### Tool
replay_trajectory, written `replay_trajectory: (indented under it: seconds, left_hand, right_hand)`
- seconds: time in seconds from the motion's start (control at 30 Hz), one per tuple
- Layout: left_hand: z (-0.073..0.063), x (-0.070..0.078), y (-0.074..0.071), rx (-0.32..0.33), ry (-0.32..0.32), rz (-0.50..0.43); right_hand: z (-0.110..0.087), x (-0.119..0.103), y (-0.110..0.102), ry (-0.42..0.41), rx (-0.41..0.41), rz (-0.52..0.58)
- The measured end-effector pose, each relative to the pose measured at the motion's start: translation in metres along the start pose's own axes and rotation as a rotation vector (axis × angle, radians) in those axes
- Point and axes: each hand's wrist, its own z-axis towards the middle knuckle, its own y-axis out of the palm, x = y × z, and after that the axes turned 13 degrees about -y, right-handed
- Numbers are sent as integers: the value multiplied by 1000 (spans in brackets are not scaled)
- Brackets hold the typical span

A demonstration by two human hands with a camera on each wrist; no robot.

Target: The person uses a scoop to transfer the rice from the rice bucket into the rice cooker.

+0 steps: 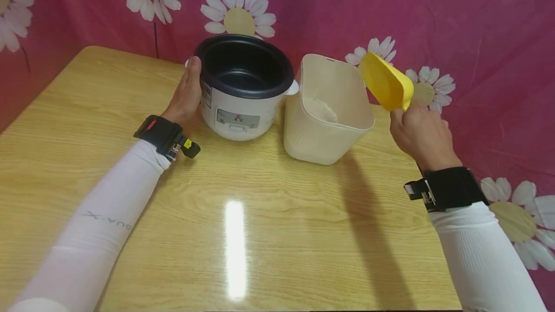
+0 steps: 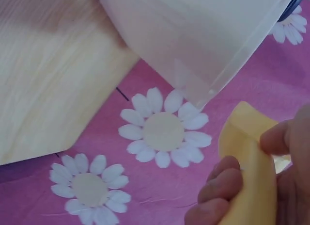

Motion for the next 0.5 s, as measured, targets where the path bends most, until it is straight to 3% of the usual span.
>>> replay_trajectory:
  seconds: [0.27,0.5]
  left_hand:
    - [1,-2,-1,-2,0,10]
    - [0,-3,0,-9,23,1]
  right_hand:
    - [29,-25,-5,-117,-55,-109]
    - [52,-42,1,-153,-214,-203]
